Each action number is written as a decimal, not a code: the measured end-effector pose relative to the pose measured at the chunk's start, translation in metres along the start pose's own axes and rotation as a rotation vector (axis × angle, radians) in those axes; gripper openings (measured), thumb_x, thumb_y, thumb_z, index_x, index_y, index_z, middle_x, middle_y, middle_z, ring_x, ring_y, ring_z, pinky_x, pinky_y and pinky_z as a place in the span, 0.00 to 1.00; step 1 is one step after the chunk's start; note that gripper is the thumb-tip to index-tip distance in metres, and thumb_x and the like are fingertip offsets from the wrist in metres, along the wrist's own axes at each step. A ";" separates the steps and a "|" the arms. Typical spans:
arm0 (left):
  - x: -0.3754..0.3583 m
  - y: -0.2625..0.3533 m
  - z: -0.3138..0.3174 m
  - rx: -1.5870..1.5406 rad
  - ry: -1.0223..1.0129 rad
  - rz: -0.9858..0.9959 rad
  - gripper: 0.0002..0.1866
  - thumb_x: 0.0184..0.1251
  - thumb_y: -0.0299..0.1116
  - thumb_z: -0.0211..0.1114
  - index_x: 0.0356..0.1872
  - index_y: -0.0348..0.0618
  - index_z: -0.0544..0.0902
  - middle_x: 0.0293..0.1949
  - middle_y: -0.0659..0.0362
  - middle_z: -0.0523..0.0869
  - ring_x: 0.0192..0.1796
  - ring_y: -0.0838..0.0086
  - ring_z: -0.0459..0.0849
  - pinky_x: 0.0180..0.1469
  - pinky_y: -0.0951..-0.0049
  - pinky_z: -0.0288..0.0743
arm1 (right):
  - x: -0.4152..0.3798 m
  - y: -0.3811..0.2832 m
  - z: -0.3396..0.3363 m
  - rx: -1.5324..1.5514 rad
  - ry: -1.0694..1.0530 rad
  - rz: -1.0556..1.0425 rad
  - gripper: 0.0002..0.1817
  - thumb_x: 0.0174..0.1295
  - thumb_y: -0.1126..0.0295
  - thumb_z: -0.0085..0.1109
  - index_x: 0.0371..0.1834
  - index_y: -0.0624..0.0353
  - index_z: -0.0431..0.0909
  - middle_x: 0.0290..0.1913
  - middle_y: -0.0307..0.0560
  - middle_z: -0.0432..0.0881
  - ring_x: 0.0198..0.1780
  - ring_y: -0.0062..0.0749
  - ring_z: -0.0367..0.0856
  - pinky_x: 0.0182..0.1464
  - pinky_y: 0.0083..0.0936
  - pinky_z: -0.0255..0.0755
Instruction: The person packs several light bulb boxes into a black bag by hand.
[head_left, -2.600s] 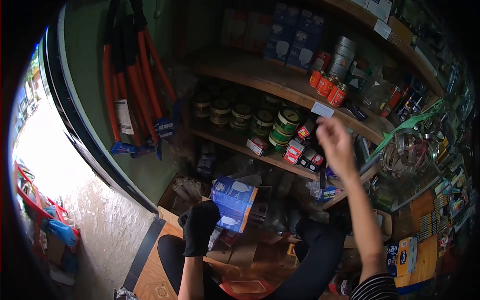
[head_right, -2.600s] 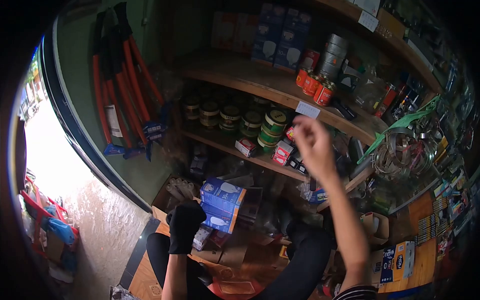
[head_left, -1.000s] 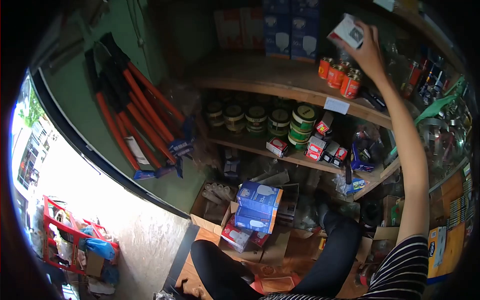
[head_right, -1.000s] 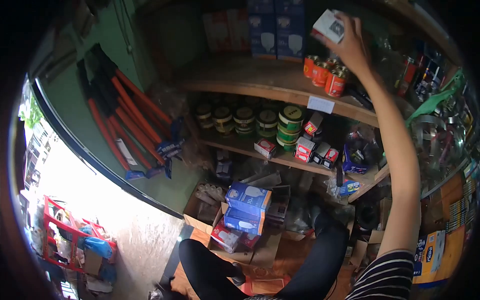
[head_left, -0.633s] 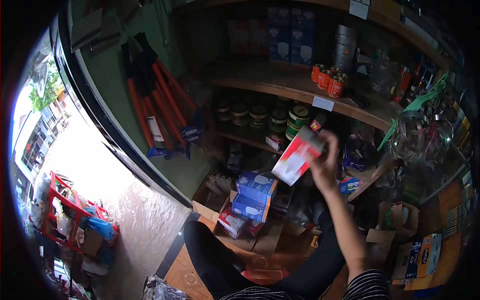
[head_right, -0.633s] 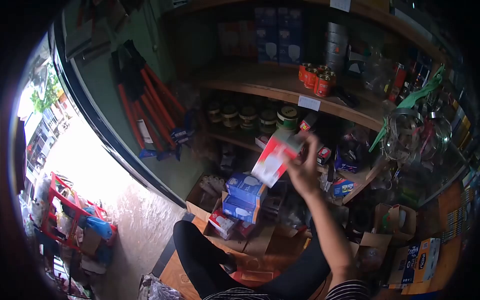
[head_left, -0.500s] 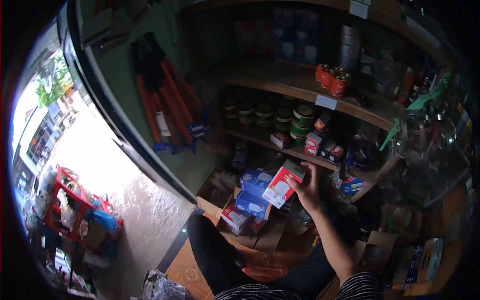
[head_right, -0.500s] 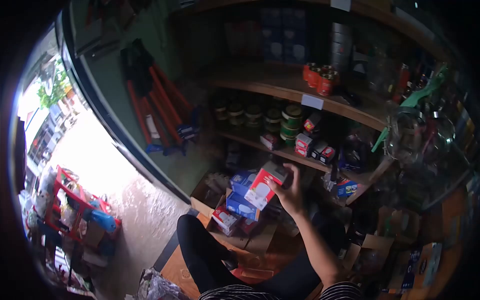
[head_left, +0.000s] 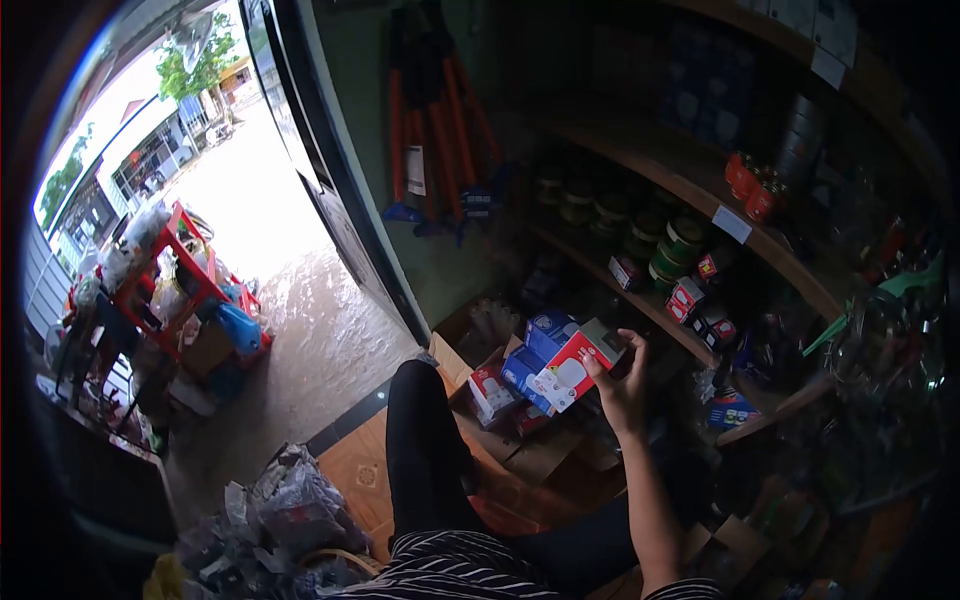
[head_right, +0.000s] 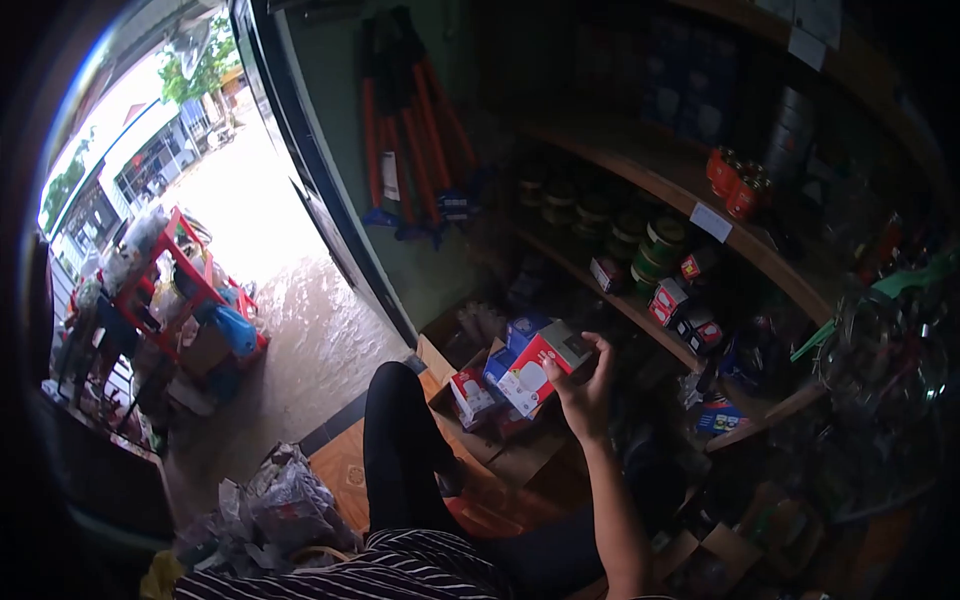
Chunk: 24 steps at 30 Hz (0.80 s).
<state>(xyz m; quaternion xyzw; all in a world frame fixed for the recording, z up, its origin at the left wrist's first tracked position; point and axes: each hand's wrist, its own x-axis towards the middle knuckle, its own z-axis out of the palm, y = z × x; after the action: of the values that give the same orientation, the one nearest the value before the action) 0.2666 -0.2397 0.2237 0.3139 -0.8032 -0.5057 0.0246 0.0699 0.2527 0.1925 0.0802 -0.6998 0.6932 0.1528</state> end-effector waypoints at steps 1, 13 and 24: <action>-0.003 -0.007 -0.002 -0.009 0.002 -0.025 0.10 0.68 0.34 0.67 0.47 0.44 0.86 0.36 0.57 0.88 0.38 0.64 0.87 0.44 0.65 0.82 | -0.001 0.002 -0.001 -0.032 -0.007 -0.028 0.38 0.63 0.59 0.75 0.70 0.60 0.63 0.60 0.48 0.73 0.60 0.31 0.75 0.67 0.33 0.70; -0.027 -0.118 -0.002 -0.132 -0.078 -0.423 0.12 0.68 0.35 0.67 0.49 0.43 0.85 0.38 0.57 0.87 0.40 0.64 0.87 0.47 0.64 0.82 | -0.004 -0.013 0.010 -0.098 -0.058 0.000 0.42 0.59 0.58 0.79 0.71 0.61 0.63 0.64 0.52 0.69 0.66 0.36 0.70 0.71 0.35 0.65; -0.135 -0.256 0.047 -0.848 -0.086 -0.690 0.17 0.67 0.34 0.66 0.56 0.43 0.82 0.42 0.58 0.86 0.46 0.66 0.86 0.55 0.63 0.81 | 0.000 -0.004 0.007 0.519 0.072 0.255 0.29 0.80 0.52 0.56 0.74 0.58 0.66 0.64 0.46 0.77 0.65 0.31 0.77 0.69 0.32 0.71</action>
<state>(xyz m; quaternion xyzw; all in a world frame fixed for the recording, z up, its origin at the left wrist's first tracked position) 0.4809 -0.2056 0.0266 0.5008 -0.3794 -0.7763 -0.0513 0.0710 0.2458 0.1963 0.0033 -0.4976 0.8651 0.0634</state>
